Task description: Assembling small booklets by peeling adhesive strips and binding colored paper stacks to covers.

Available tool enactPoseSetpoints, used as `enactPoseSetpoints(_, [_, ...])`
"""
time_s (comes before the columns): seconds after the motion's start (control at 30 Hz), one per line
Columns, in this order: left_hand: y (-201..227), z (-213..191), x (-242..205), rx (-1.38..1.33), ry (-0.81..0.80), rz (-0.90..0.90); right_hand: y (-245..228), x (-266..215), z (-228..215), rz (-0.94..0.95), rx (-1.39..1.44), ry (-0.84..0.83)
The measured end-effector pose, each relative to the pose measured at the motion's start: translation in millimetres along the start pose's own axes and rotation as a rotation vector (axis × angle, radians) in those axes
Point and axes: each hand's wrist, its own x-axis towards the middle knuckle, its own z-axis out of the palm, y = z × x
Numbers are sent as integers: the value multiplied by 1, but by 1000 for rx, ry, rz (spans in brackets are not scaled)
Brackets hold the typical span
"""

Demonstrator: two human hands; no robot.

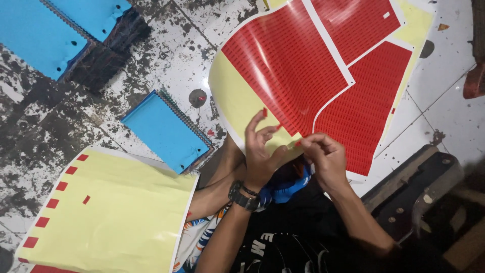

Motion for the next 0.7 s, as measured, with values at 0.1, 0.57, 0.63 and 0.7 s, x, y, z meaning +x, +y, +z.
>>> enactPoseSetpoints(0.1, [11, 2, -1, -201, 16, -37, -5, -12, 15, 83, 26, -9])
enactPoseSetpoints(0.57, [11, 12, 6, 107, 154, 60, -15, 14, 9, -220, -559, 39])
enactPoseSetpoints(0.63, [9, 11, 14, 294, 187, 160, -4, 24, 3, -371, -747, -13])
enactPoseSetpoints(0.7, [6, 9, 23, 566, 157, 350, 13, 31, 0, -388, -837, -31])
